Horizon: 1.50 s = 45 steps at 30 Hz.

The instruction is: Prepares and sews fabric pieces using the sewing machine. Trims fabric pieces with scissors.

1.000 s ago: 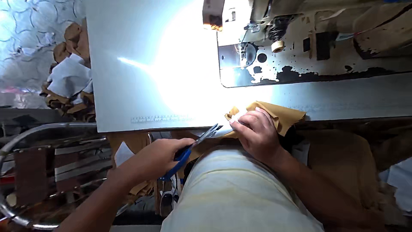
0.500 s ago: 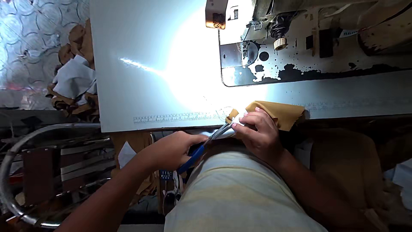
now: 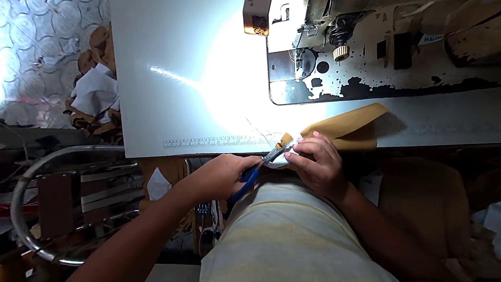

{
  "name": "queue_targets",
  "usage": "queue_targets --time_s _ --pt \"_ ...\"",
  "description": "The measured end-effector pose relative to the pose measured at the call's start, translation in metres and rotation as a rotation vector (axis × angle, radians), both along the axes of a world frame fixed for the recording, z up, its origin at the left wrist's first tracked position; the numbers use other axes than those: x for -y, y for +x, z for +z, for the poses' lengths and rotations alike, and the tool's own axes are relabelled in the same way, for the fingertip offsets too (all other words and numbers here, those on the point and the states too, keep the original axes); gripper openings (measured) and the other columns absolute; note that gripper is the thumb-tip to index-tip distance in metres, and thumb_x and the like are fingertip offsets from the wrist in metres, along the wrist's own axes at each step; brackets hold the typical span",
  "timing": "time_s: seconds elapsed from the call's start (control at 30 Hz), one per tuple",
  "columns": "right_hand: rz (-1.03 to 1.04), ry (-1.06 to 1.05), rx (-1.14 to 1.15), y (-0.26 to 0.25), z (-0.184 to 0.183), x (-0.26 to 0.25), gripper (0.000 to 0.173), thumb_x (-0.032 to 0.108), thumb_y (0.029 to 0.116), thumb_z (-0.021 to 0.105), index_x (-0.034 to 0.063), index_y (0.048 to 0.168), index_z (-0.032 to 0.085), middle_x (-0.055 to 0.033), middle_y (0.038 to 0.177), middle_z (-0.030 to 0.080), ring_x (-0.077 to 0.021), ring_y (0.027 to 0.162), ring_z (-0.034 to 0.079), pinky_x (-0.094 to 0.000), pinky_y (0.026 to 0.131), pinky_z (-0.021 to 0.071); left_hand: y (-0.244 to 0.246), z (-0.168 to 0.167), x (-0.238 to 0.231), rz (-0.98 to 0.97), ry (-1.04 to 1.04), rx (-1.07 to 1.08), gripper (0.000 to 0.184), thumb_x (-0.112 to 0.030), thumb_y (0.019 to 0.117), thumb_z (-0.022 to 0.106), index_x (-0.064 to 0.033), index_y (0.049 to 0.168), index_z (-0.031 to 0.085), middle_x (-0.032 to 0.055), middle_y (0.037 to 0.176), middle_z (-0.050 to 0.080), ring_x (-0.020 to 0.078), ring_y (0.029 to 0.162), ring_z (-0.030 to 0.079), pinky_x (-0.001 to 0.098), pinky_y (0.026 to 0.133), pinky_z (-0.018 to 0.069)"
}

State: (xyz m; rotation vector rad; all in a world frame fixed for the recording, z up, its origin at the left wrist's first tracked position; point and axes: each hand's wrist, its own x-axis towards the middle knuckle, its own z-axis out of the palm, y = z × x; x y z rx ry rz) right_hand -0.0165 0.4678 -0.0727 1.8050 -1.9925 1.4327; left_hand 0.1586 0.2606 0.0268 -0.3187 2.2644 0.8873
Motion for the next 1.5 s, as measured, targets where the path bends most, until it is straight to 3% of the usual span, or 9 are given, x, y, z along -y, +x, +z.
queue_targets --time_s 0.13,0.33,0.53,0.67,0.77,0.87,1.07,1.5 --pt "-0.006 0.003 -0.010 0.000 -0.001 0.000 0.013 0.014 0.0944 0.071 0.0157 0.105 0.079 -0.0090 0.109 0.072 -0.0259 0.116 0.065 -0.0524 0.111 0.0462 -0.004 0.002 -0.001 0.005 -0.005 0.023 0.041 -0.034 0.0991 0.064 -0.0215 0.138 0.060 -0.0003 0.092 0.070 0.0112 0.078 0.066 0.0365 0.072 0.0560" --pt "-0.015 0.001 -0.045 0.000 -0.005 0.000 0.014 0.015 0.0936 0.072 0.0172 0.106 0.079 -0.0087 0.109 0.071 -0.0264 0.117 0.065 -0.0519 0.111 0.0460 0.004 -0.005 0.002 0.044 0.014 0.029 0.037 -0.023 0.1009 0.064 -0.0225 0.138 0.061 0.0007 0.099 0.074 0.0129 0.083 0.069 0.0392 0.078 0.0583" --pt "-0.037 0.034 -0.088 0.002 -0.007 -0.001 0.014 0.016 0.0945 0.072 0.0176 0.106 0.079 -0.0080 0.109 0.071 -0.0252 0.117 0.064 -0.0498 0.112 0.0439 0.015 -0.014 0.004 0.101 0.041 -0.030 0.031 -0.022 0.1018 0.062 -0.0216 0.133 0.064 0.0005 0.093 0.073 0.0113 0.079 0.070 0.0367 0.076 0.0603" --pt "-0.047 0.044 -0.098 0.003 -0.008 -0.001 0.013 0.015 0.0945 0.071 0.0182 0.104 0.079 -0.0072 0.111 0.071 -0.0245 0.118 0.063 -0.0496 0.113 0.0426 0.027 -0.009 0.004 0.137 0.099 -0.053 0.034 -0.030 0.0998 0.061 -0.0206 0.132 0.064 -0.0026 0.095 0.072 0.0062 0.078 0.067 0.0304 0.073 0.0584" --pt "-0.056 0.050 -0.104 0.003 -0.010 -0.003 0.015 0.015 0.0946 0.071 0.0188 0.106 0.079 -0.0074 0.112 0.071 -0.0249 0.119 0.063 -0.0493 0.114 0.0418 0.024 0.001 -0.002 0.090 0.058 -0.012 0.038 -0.027 0.0974 0.064 -0.0201 0.135 0.062 -0.0003 0.101 0.075 0.0106 0.084 0.071 0.0366 0.077 0.0596" --pt "-0.058 0.052 -0.109 0.003 -0.009 -0.002 0.015 0.016 0.0950 0.070 0.0189 0.107 0.079 -0.0075 0.111 0.071 -0.0248 0.118 0.063 -0.0492 0.113 0.0423 0.009 0.005 -0.008 0.052 -0.004 0.008 0.038 -0.026 0.0981 0.065 -0.0196 0.136 0.062 0.0037 0.096 0.072 0.0177 0.081 0.068 0.0433 0.075 0.0568" --pt "-0.073 0.052 -0.110 0.003 -0.009 -0.002 0.017 0.015 0.0946 0.069 0.0196 0.108 0.079 -0.0077 0.110 0.069 -0.0248 0.118 0.062 -0.0493 0.113 0.0422 -0.012 0.006 -0.008 0.024 -0.043 -0.003 0.030 -0.031 0.0994 0.065 -0.0204 0.128 0.063 -0.0012 0.081 0.066 0.0108 0.070 0.063 0.0351 0.065 0.0540" --pt "-0.076 0.047 -0.100 0.003 -0.008 -0.002 0.016 0.016 0.0946 0.070 0.0199 0.108 0.079 -0.0075 0.111 0.070 -0.0245 0.119 0.063 -0.0495 0.112 0.0433 -0.012 0.000 0.002 0.043 0.006 -0.010 0.027 -0.030 0.0984 0.067 -0.0242 0.125 0.065 -0.0075 0.087 0.070 0.0039 0.071 0.064 0.0293 0.066 0.0553"
